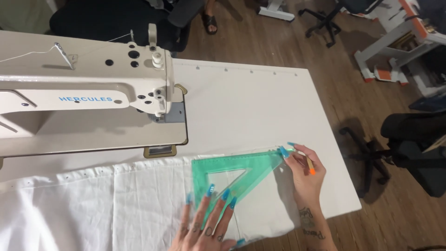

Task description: Marking lines on a piece of material using a ruler and a pen on a sewing table

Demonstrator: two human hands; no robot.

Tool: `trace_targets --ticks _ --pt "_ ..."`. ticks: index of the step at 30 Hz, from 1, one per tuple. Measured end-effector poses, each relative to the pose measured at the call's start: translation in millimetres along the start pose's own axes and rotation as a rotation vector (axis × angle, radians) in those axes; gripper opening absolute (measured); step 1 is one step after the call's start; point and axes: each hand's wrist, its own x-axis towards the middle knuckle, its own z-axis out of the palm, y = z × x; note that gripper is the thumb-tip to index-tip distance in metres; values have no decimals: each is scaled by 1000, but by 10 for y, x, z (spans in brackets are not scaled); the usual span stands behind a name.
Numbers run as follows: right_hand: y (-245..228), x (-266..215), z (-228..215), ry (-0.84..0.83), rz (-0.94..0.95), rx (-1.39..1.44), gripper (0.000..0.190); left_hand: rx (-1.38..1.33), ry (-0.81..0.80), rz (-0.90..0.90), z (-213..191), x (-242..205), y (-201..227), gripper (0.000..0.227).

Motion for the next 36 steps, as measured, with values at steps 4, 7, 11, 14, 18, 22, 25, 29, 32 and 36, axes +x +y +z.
trace_targets --ticks 4,7,11,14,18,22,25,29,32,36 --pt "-63 -1 86 61 87 -124 26 -4 67 -118 11 99 -128 54" --pt "96 106 48 2 -18 -85 28 4 -122 -190 24 141 -226 54" --pt "158 143 76 46 -31 -106 31 -5 -227 -227 205 62 -309 57" --pt "97 148 183 45 -60 -148 35 -25 -241 -188 263 80 -367 57" --pt "141 176 235 82 -94 -224 35 6 -233 -115 298 103 -413 57" --pt "186 223 265 146 -41 -194 38 -13 -247 -63 440 -11 -406 59" --pt "226 255 288 160 -23 -192 37 -38 -237 -83 514 -18 -416 58" --pt "332 300 224 115 -74 -201 36 19 -132 -122 637 -107 -345 60" --pt "336 316 229 94 -96 -220 36 17 -133 -145 671 -126 -346 61" --pt "267 281 270 144 -119 -164 35 -69 -131 -130 656 -71 -407 59"
